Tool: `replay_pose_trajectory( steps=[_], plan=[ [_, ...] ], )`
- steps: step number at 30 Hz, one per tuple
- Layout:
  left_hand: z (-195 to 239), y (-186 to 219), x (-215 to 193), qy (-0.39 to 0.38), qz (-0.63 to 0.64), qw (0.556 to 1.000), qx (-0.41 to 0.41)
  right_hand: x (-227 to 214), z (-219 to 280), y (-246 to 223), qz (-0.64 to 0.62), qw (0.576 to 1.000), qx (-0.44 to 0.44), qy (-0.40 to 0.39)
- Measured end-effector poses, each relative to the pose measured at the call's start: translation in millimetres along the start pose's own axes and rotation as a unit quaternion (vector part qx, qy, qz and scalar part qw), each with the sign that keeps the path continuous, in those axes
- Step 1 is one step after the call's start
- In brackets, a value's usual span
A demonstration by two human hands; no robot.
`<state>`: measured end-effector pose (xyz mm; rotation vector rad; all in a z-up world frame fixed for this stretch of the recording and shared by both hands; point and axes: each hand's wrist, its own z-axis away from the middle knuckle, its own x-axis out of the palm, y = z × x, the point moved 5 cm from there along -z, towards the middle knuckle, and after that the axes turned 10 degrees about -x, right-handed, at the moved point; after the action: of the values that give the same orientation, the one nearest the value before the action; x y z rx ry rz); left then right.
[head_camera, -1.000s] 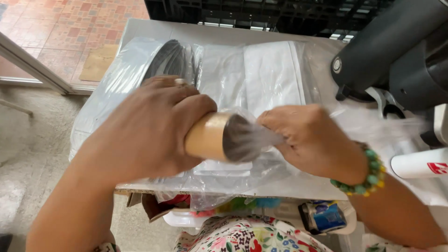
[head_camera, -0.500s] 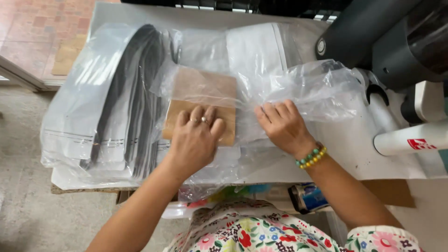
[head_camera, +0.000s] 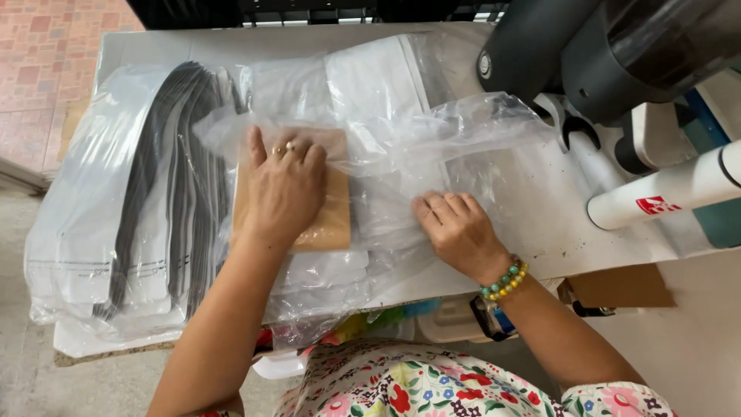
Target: Packing stacks of brown paper bags into clear plastic sleeves
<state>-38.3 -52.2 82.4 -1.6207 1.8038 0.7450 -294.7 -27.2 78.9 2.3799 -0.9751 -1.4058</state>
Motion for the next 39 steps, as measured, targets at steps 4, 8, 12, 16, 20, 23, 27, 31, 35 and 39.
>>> replay_pose_trajectory(
  steps=[4, 8, 12, 16, 20, 23, 27, 31, 35, 39],
  plan=[
    [18, -11, 6, 0.012, 0.011, 1.0, 0.004, 3, 41, 36, 0.031, 0.996, 0.048, -0.063],
    [28, -22, 6, 0.001, 0.002, 0.999, -0.039, 7, 104, 92, -0.06, 0.917, 0.288, -0.27],
    [22, -15, -8, -0.003, 0.035, 0.999, -0.042, -38, 72, 117, -0.374, 0.802, 0.438, -0.16],
    [22, -11, -10, 0.045, 0.044, 0.998, -0.001, -28, 81, 143, -0.324, 0.819, 0.473, 0.038],
    [24, -13, -10, 0.079, 0.042, 0.996, -0.004, 1, 88, 170, -0.238, 0.862, 0.422, 0.147],
    [31, -19, -2, 0.081, 0.058, 0.995, -0.014, -5, 104, 186, -0.251, 0.826, 0.441, 0.244],
    [38, -22, 5, 0.094, 0.079, 0.992, -0.025, -3, 117, 187, -0.265, 0.809, 0.424, 0.309],
    [39, -24, 8, 0.091, 0.086, 0.992, -0.032, 33, 128, 184, -0.4, 0.721, 0.519, 0.224],
    [40, -28, 12, 0.102, 0.095, 0.99, -0.036, 35, 104, 183, -0.402, 0.721, 0.528, 0.199],
    [38, -25, 4, 0.106, 0.087, 0.99, -0.038, 25, 109, 195, -0.406, 0.71, 0.531, 0.221]
  ],
)
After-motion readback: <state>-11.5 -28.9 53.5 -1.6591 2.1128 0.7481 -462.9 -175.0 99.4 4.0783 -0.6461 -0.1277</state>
